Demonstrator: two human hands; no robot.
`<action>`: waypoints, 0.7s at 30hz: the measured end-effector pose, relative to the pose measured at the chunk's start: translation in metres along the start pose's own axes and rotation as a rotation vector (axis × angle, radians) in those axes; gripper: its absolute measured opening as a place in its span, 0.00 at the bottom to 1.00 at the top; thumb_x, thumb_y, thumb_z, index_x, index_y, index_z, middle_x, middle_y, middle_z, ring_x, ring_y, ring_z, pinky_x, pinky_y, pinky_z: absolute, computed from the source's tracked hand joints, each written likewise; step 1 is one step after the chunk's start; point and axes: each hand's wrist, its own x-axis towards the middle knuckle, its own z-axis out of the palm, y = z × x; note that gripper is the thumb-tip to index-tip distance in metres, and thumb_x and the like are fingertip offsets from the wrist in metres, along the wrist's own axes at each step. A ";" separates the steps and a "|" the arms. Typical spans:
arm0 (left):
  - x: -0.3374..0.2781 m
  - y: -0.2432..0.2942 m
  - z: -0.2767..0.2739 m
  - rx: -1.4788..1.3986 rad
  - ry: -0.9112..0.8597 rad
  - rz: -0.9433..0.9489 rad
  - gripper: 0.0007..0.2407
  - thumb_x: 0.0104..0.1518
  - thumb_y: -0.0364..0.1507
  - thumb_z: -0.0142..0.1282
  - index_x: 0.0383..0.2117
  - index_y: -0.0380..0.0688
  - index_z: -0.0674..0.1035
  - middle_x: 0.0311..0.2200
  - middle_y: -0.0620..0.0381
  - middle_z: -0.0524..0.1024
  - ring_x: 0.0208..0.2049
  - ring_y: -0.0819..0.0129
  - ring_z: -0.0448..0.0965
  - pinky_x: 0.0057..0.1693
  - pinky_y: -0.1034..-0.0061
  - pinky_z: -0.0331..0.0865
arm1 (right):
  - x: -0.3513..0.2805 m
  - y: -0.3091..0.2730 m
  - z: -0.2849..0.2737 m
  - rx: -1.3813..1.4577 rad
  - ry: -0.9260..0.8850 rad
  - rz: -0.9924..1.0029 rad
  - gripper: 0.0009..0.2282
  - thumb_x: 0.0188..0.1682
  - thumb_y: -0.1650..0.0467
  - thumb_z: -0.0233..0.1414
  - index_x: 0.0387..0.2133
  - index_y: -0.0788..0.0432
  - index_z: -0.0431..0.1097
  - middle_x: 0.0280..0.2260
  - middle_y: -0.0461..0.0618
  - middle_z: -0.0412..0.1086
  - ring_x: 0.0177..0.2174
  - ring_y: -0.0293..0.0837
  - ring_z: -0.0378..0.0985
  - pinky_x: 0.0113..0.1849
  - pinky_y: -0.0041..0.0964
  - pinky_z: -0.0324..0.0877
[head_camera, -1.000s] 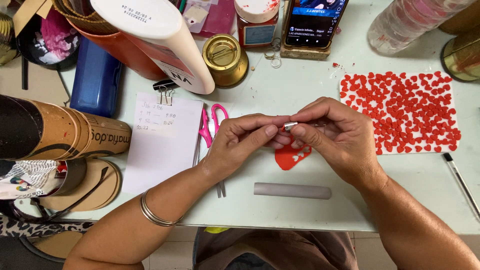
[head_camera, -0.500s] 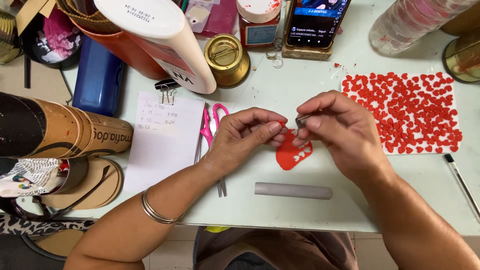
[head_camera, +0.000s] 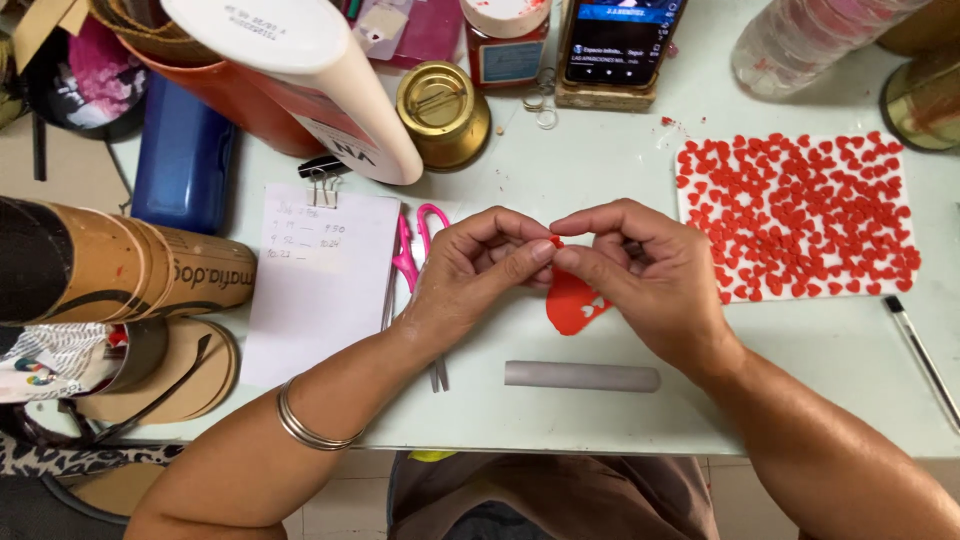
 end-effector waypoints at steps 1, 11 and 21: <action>0.000 -0.001 -0.002 -0.001 -0.010 -0.008 0.05 0.52 0.27 0.53 0.30 0.39 0.75 0.25 0.56 0.75 0.28 0.75 0.76 0.40 0.80 0.76 | 0.001 0.000 0.001 -0.001 0.011 0.007 0.07 0.41 0.73 0.55 0.33 0.60 0.71 0.13 0.36 0.46 0.16 0.27 0.47 0.21 0.18 0.48; -0.002 0.001 0.002 0.161 0.015 -0.040 0.06 0.55 0.27 0.49 0.33 0.36 0.73 0.25 0.52 0.75 0.25 0.70 0.76 0.38 0.75 0.78 | 0.000 0.009 -0.005 -0.249 0.134 -0.531 0.06 0.43 0.78 0.56 0.33 0.63 0.71 0.23 0.49 0.68 0.20 0.35 0.62 0.20 0.24 0.63; -0.001 0.013 0.012 0.979 -0.016 0.609 0.03 0.57 0.19 0.46 0.27 0.33 0.73 0.21 0.50 0.72 0.25 0.63 0.70 0.37 0.76 0.63 | -0.004 0.001 -0.012 0.156 -0.024 -0.094 0.03 0.44 0.72 0.53 0.30 0.57 0.71 0.15 0.37 0.47 0.17 0.29 0.48 0.24 0.21 0.50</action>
